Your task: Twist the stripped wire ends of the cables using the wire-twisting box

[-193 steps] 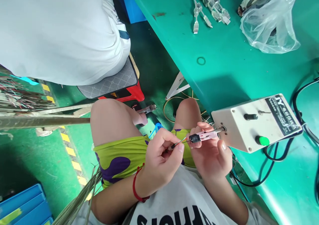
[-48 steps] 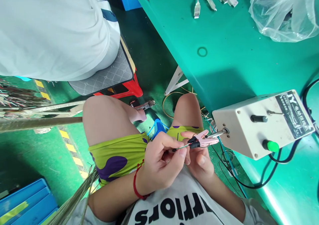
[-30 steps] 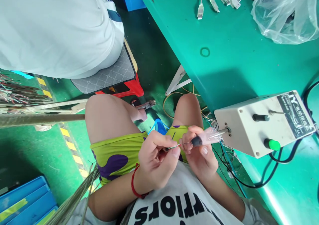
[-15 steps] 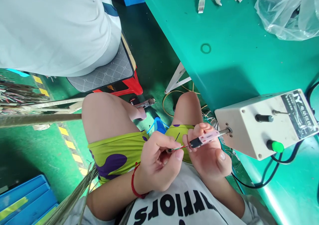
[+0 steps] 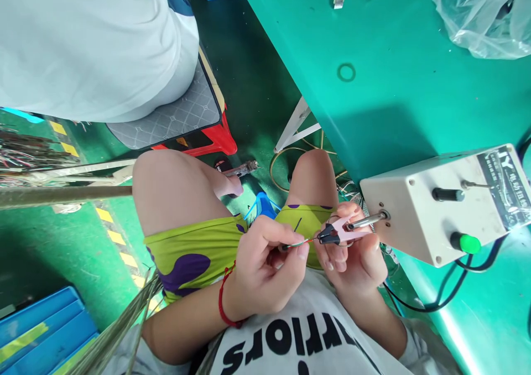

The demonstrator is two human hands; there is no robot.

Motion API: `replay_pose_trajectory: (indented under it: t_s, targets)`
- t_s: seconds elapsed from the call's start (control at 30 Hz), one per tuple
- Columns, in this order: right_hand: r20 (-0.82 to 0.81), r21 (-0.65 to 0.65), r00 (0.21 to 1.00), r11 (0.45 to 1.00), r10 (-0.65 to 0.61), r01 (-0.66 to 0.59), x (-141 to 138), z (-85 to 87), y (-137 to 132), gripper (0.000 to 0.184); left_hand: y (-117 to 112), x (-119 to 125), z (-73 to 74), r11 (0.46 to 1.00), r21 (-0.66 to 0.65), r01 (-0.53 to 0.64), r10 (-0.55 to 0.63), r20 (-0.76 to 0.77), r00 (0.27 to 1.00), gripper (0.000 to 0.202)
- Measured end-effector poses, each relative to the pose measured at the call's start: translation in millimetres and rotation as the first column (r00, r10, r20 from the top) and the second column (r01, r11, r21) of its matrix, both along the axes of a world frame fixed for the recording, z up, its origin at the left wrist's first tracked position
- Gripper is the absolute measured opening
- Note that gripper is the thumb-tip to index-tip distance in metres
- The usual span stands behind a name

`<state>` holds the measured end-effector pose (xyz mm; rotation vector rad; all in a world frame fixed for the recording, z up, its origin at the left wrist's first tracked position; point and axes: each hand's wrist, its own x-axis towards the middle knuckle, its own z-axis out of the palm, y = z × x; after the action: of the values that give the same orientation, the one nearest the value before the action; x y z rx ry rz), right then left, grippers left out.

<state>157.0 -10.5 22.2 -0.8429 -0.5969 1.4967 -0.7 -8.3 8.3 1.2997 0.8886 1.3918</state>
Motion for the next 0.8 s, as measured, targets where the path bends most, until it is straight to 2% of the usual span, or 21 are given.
replay_pose_trajectory:
  t_s: [0.2, 0.37, 0.57, 0.8]
  targets:
    - [0.073, -0.058, 0.994, 0.995, -0.077, 0.081, -2.4, -0.2, -0.8, 0.030, 1.0, 0.2, 1.9, 1.000, -0.011, 0.015, -0.015, -0.003, 1.000, 0.017]
    - [0.167, -0.094, 0.978, 0.986, -0.122, 0.139, -2.0, -1.9, -1.2, 0.036, 3.9, 0.1, 4.0, 1.000, -0.012, 0.000, -0.001, -0.059, 0.998, 0.019]
    - [0.106, -0.076, 0.990, 0.992, -0.088, 0.097, -1.7, -3.8, -1.8, 0.030, 6.3, 1.9, 6.6, 1.000, 0.005, 0.001, 0.000, -0.074, 0.997, 0.021]
    - [0.128, -0.091, 0.988, 0.991, -0.085, 0.097, -1.7, -2.2, 0.5, 0.037, 3.6, 2.0, 7.1, 1.000, -0.011, -0.018, 0.017, -0.113, 0.993, 0.016]
